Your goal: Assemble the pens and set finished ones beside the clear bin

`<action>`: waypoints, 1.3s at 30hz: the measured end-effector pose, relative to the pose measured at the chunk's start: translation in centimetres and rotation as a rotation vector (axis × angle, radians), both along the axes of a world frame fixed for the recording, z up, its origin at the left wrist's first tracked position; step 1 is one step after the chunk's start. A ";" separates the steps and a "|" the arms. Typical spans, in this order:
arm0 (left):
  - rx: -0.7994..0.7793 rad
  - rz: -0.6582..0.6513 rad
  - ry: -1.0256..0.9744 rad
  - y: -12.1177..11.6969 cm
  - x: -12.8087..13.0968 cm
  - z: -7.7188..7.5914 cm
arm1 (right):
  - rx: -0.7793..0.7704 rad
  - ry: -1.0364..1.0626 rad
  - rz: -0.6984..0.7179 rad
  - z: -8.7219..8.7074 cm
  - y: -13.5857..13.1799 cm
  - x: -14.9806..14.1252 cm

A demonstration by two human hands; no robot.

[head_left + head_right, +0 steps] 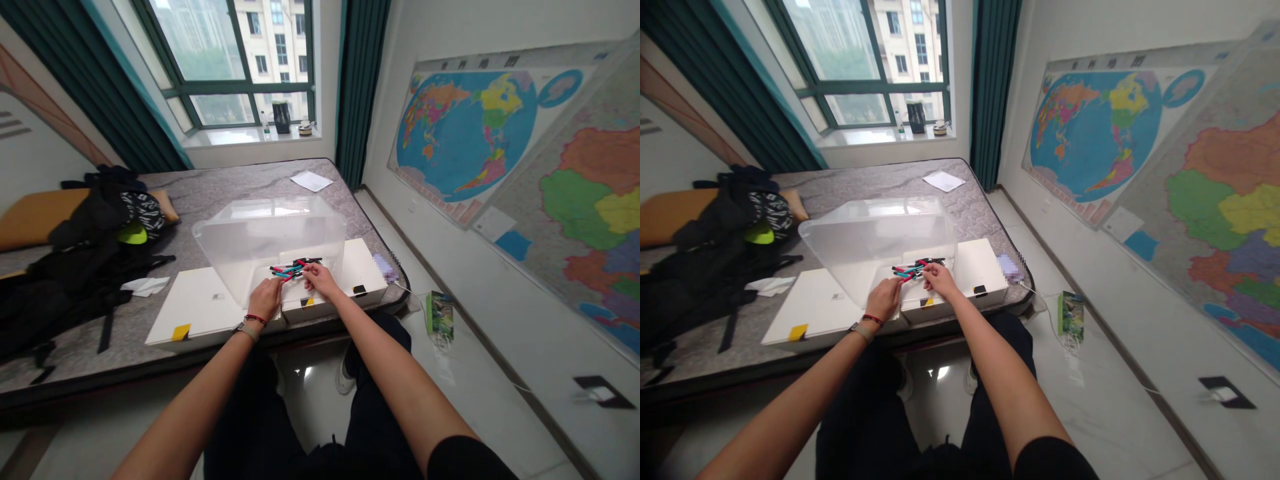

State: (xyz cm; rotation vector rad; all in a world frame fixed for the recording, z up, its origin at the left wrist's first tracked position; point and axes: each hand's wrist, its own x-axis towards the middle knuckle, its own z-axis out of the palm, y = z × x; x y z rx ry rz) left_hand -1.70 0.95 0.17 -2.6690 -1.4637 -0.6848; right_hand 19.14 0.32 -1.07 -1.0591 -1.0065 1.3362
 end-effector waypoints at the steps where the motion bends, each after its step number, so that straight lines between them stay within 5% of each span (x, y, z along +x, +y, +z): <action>1: -0.004 0.022 0.004 -0.1 0.0 0.0 | -0.006 0.011 -0.008 0.1 0.0 0.0; 14: -0.019 0.043 -0.047 -0.1 0.0 -0.2 | -0.063 0.021 0.032 1.1 -0.3 0.2; 22: -0.025 0.098 -0.047 0.0 0.0 -0.3 | -0.041 0.214 -0.187 0.4 0.3 -0.2; 30: -0.066 0.103 -0.066 -0.3 0.1 0.3 | -0.021 0.162 -0.163 -0.3 0.5 -0.2; 35: -0.165 0.096 -0.367 0.0 0.4 1.3 | 0.024 0.027 -0.119 -0.1 0.2 -0.2; 39: -0.319 0.161 -0.984 0.9 2.3 3.2 | 0.037 -0.127 -0.098 0.7 0.1 -0.5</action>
